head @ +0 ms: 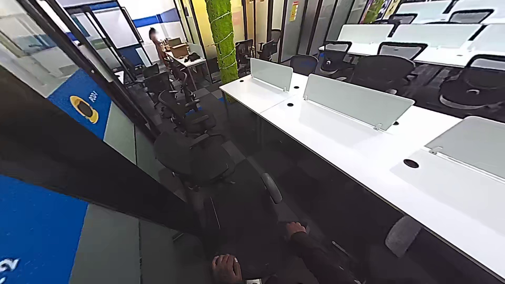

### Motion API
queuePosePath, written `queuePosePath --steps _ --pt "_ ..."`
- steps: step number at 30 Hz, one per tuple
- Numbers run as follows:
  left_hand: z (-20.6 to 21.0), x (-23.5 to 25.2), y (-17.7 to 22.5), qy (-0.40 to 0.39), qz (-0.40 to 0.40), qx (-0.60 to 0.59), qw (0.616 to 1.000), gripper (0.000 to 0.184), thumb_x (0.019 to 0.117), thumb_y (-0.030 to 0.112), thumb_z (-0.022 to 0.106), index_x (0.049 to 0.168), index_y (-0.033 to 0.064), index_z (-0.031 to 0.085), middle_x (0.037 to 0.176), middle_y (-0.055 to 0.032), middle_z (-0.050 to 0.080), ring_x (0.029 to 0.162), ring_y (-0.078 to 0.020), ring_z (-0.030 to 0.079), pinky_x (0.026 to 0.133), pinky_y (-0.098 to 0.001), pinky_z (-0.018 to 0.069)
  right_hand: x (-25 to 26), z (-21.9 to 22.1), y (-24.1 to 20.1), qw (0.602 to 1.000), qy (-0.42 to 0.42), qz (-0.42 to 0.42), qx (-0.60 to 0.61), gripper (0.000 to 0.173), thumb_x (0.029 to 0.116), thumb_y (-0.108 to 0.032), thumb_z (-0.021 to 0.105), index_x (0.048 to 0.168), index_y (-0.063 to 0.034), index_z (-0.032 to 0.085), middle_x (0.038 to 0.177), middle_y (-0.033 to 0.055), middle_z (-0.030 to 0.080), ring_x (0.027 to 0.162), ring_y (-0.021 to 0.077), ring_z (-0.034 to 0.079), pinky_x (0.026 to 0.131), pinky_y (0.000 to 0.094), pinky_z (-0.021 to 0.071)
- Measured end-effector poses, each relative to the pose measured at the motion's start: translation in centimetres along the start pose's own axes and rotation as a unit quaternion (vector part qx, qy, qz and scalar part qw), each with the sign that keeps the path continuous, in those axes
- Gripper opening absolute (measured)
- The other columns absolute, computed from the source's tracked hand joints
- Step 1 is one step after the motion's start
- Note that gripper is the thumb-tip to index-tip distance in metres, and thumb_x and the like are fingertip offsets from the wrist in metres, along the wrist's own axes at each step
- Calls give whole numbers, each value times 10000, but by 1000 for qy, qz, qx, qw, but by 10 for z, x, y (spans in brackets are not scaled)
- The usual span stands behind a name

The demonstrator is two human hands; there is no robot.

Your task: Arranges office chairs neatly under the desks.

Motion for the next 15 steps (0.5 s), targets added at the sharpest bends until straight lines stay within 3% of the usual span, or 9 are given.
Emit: queuePosePath --steps 3,9,12,15 --pt "3 6 -12 -17 21 -9 1000 401 914 352 462 792 158 791 844 -14 768 929 -230 727 1062 -527 453 -14 14 3 1000 -8 9 3 603 891 -520 708 1244 -31 697 1359 220 638 1312 430 565 999 623 506" --pt "4 43 -30 -59 122 -58 989 396 917 370 463 801 170 784 844 1 764 936 -200 725 1045 -485 483 -45 41 19 997 -24 28 64 671 946 -633 550 1285 -65 664 1252 200 704 1192 396 665 952 621 531" --pt "10 62 -26 -68 166 -87 980 391 906 373 454 799 183 778 839 7 762 923 -194 723 1022 -488 491 -67 55 34 989 54 -59 120 565 1015 -552 464 1178 -61 691 1142 169 732 1107 349 702 903 569 554" --pt "18 85 -15 -98 192 -117 970 376 908 348 471 814 161 784 855 -7 767 947 -209 725 1043 -514 479 -96 56 34 955 212 -168 123 461 1031 -422 486 1019 -36 737 1067 157 748 1064 327 719 897 515 578"
Point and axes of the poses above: each hand's wrist, its own x-axis towards the middle knuckle, its own z-axis out of the palm, y = z × x, the point moved 9 cm from there along x, towards the middle knuckle
